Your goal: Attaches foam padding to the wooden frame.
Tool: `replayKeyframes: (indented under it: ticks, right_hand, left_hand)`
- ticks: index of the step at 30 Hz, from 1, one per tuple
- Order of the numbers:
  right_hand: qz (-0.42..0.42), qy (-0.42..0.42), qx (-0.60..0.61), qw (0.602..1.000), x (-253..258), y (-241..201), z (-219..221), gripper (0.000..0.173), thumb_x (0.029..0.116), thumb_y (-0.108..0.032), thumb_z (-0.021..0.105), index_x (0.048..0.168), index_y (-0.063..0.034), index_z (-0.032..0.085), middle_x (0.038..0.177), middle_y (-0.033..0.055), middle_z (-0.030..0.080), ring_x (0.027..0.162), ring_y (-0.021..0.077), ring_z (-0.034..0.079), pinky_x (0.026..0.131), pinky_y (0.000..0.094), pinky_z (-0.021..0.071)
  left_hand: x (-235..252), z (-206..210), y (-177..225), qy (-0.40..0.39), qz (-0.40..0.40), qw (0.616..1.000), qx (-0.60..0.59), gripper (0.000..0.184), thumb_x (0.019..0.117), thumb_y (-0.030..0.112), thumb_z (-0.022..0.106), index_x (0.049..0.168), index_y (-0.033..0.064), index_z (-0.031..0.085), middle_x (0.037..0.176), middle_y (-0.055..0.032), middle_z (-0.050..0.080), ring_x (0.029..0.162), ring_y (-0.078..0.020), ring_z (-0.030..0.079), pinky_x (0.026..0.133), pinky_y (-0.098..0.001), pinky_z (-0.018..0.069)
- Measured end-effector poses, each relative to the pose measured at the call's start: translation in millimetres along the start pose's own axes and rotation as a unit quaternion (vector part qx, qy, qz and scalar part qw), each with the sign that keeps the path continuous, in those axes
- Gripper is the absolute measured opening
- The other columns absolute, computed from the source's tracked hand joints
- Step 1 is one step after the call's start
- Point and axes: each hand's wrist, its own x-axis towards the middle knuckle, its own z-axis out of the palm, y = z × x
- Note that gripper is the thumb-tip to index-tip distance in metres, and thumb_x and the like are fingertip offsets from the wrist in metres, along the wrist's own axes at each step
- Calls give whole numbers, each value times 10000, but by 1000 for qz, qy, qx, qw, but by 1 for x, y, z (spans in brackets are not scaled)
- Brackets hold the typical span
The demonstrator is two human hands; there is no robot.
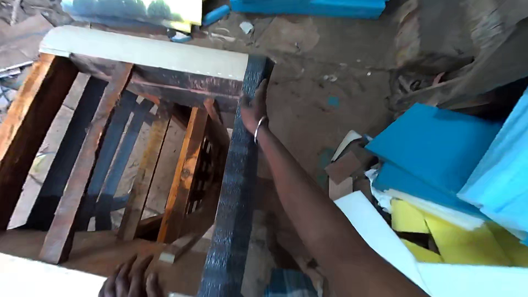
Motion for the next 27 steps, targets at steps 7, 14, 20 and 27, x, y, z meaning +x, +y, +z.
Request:
replayKeyframes:
  ticks: [7,14,20,27]
  right_hand:
    - [-22,6,33,999,-304,-1,13,804,1050,-321,479,1652,-64,11,1722,158,69,1585,249,151,1277,449,227]
    - [-63,8,19,998,-590,8,25,758,1031,-280,539,1622,22,174,1666,243,235,1551,316,263,1270,487,270]
    - [109,34,-87,990,-726,28,-9,971,966,-632,485,1547,123,297,1592,339,320,1526,463,246,1230,698,119]
    - [388,130,379,830,-670,7,18,993,992,-534,538,1634,-22,-20,1695,255,47,1571,333,146,1262,484,213]
  left_hand:
    - [1,1,2,35,-4,999,-31,601,1042,519,275,1275,167,703,1458,-175,556,1407,-421,437,1192,-660,184]
    - [1,3,0,37,-20,999,-32,648,1059,547,242,1262,126,691,1466,-152,542,1391,-369,451,1192,-620,198]
    - [0,1,2,44,-25,998,-44,676,1071,551,200,1292,123,674,1492,-136,529,1426,-331,431,1205,-599,200]
    - [-1,-2,8,57,-49,996,-56,653,1067,557,219,1276,147,683,1456,-128,552,1404,-286,460,1204,-563,223]
